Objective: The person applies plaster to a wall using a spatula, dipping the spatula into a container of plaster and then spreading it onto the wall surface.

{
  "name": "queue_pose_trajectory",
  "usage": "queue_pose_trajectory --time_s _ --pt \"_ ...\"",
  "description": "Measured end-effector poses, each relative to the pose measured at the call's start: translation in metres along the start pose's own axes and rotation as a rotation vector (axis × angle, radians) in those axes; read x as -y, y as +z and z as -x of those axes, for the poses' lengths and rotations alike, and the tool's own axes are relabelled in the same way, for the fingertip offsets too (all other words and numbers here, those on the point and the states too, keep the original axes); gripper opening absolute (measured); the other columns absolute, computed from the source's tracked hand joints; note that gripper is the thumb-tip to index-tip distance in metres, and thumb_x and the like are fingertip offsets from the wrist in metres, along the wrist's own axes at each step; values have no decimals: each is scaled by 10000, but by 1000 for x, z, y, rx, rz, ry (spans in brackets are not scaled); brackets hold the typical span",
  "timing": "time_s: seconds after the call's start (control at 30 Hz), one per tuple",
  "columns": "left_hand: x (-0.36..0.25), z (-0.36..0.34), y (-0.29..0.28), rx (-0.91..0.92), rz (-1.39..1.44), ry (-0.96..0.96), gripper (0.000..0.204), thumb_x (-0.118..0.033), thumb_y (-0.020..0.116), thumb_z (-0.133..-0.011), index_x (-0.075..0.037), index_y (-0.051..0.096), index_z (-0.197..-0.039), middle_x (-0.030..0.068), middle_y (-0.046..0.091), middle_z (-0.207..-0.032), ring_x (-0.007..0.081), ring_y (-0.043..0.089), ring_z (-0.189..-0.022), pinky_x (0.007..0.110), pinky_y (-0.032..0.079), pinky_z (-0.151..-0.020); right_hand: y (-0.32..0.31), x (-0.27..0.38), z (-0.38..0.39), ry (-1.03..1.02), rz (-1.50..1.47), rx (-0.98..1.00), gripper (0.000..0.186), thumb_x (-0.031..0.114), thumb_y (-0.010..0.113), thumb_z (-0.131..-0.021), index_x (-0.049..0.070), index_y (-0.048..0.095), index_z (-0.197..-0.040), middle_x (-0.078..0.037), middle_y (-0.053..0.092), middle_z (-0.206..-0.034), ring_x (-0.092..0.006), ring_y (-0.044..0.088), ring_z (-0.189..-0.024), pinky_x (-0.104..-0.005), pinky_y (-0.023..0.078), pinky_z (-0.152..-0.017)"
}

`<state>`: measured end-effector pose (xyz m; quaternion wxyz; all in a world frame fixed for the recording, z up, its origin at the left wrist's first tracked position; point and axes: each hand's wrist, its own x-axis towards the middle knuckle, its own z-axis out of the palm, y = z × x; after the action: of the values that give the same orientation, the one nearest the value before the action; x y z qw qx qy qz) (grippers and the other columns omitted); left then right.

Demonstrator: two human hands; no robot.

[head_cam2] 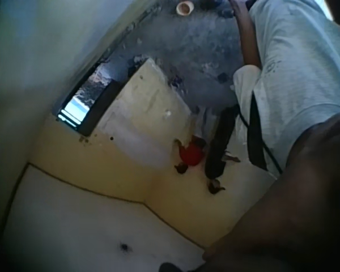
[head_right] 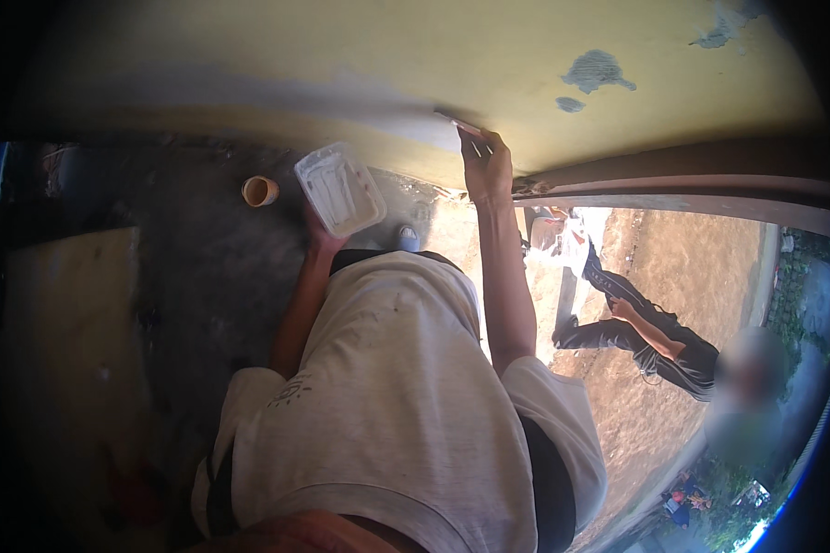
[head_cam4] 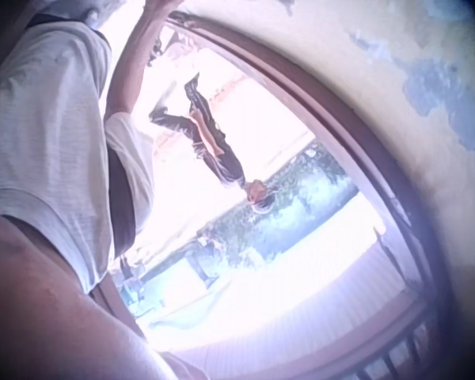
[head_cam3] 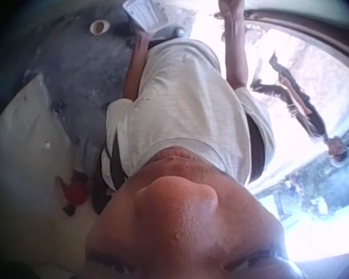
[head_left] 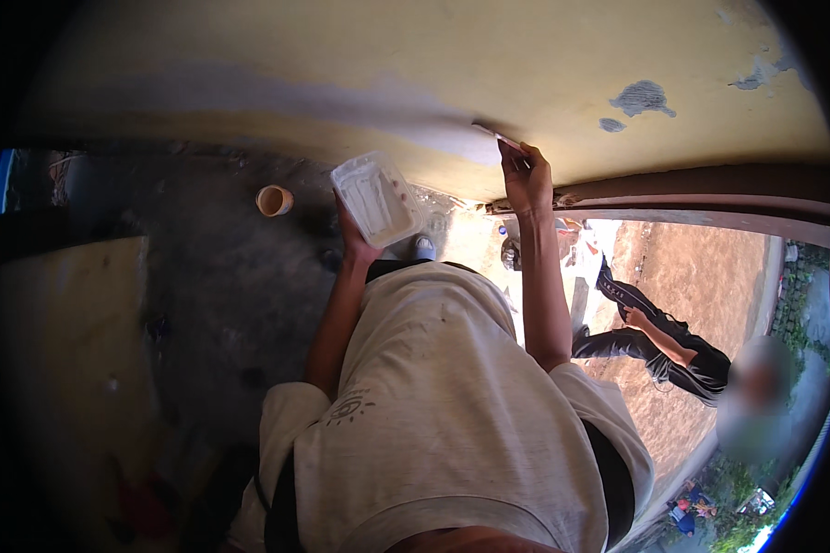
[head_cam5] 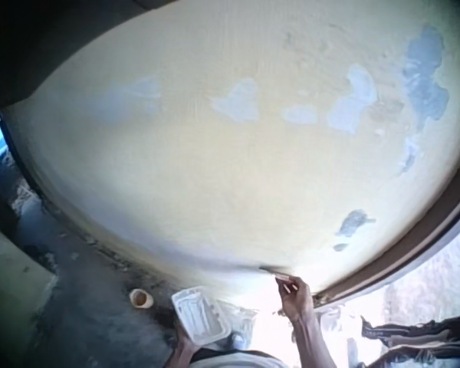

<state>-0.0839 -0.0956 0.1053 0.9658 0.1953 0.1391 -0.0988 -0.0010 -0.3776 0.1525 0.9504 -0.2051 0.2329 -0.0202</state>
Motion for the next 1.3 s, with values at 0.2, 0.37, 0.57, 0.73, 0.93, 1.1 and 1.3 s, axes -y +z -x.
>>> queue_pose_trajectory --time_s 0.2,0.37,0.57,0.73,0.93,1.1,1.3 --pt "-1 -2 -6 -27 -42 -19 680 -638 324 -965 -108 515 -1345 112 603 -1254 287 594 -1139 497 472 -990 36 -2 83 -71 191 180 218 68 557 -908 -33 578 -1100 -129 625 -1068 -194 619 -968 -321 521 -856" --pt "-6 -8 -66 -72 -166 -24 712 -665 307 -958 -118 487 -1377 117 576 -1303 302 566 -1185 502 461 -1004 38 -53 93 33 724 493 241 9 573 -867 -2 523 -1102 -87 665 -926 -165 650 -846 -313 521 -789" --pt "-47 -2 -34 247 226 -179 773 -704 312 -937 -113 429 -1421 115 527 -1358 304 542 -1213 503 464 -1005 65 -124 78 -229 1130 583 164 110 582 -959 -43 601 -1014 -70 675 -825 -93 615 -753 -280 506 -679" --pt "-130 37 -24 158 58 -57 767 -709 316 -932 -120 450 -1405 104 550 -1323 290 561 -1183 504 482 -977 139 -188 118 -444 1520 738 174 125 571 -956 -23 587 -1046 -169 651 -748 -231 676 -685 -334 509 -616" --pt "-168 61 -34 272 186 1 572 -509 324 -1014 -75 463 -1359 99 585 -1219 231 616 -1068 397 561 -864 166 -256 145 -419 1651 690 169 138 583 -938 -11 566 -1017 -195 661 -737 -338 698 -688 -387 524 -587" --pt "-200 76 -54 81 78 74 538 -509 345 -1012 -84 517 -1293 75 611 -1154 201 633 -1022 364 572 -825 164 -305 150 -404 1624 767 156 132 568 -945 -10 557 -1010 -195 672 -748 -308 711 -675 -363 540 -571" --pt "-232 88 -73 -21 39 101 677 -659 302 -961 -127 513 -1323 60 619 -1170 198 633 -1015 363 562 -814 173 -343 154 -325 1582 881 158 104 558 -948 -17 552 -1049 -175 680 -755 -287 719 -680 -353 547 -576"
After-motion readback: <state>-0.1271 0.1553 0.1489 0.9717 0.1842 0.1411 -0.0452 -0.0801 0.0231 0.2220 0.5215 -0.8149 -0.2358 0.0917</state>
